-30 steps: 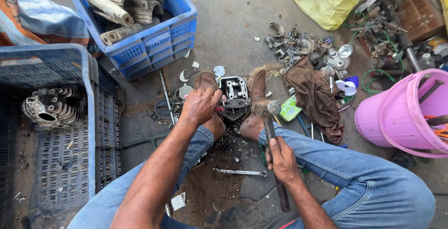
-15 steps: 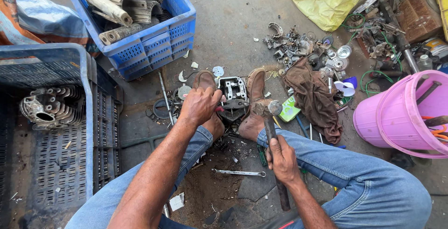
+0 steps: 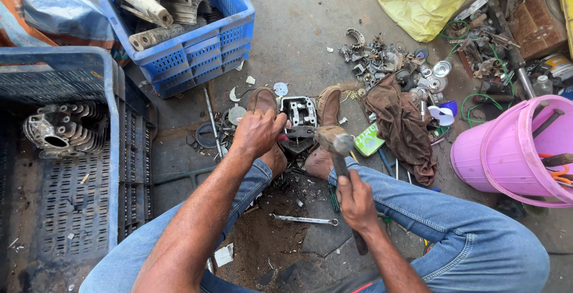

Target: The person uses a hammer and pliers to work on a metal engine part, striking it repeatedly to remove or adjust components. The person holds the part with pliers and hammers it while seated on the ground.

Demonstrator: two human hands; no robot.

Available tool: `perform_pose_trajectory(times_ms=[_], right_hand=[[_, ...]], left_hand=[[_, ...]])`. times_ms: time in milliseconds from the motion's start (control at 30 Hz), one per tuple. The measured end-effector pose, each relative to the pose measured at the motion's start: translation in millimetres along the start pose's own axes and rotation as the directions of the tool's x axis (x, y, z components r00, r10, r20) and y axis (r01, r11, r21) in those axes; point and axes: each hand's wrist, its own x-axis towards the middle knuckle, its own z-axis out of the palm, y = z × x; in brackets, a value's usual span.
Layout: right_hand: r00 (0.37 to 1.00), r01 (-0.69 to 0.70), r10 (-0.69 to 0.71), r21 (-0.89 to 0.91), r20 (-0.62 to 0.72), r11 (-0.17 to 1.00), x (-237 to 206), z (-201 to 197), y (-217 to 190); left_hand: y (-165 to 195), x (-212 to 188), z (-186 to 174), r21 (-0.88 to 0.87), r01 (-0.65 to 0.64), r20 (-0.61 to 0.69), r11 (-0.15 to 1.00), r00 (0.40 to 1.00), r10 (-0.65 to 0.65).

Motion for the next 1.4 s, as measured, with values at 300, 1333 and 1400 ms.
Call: perform_pose_trajectory(times_ms=[300,1333,1400], right_hand=[[0.979,-0.125,0.181,0.429,-0.092,0.895,-23,-19,11],[0.998,-0.034,0.045,0.231,-0.04,0.972,-7,-18,-16],[0.998,-0.04,0.049,0.204,-0.041,0.978,-7,-18,-11]], left_hand=[[-7,4,3,-0.035,-0.02,-0.105,0.999,0.994,0.017],[-5,11,-17,-0.136,0.067,0.02,0.988,0.998,-0.065],[-4,9,-17,-0.149,0.069,0.055,0.986,0.997,-0.062]])
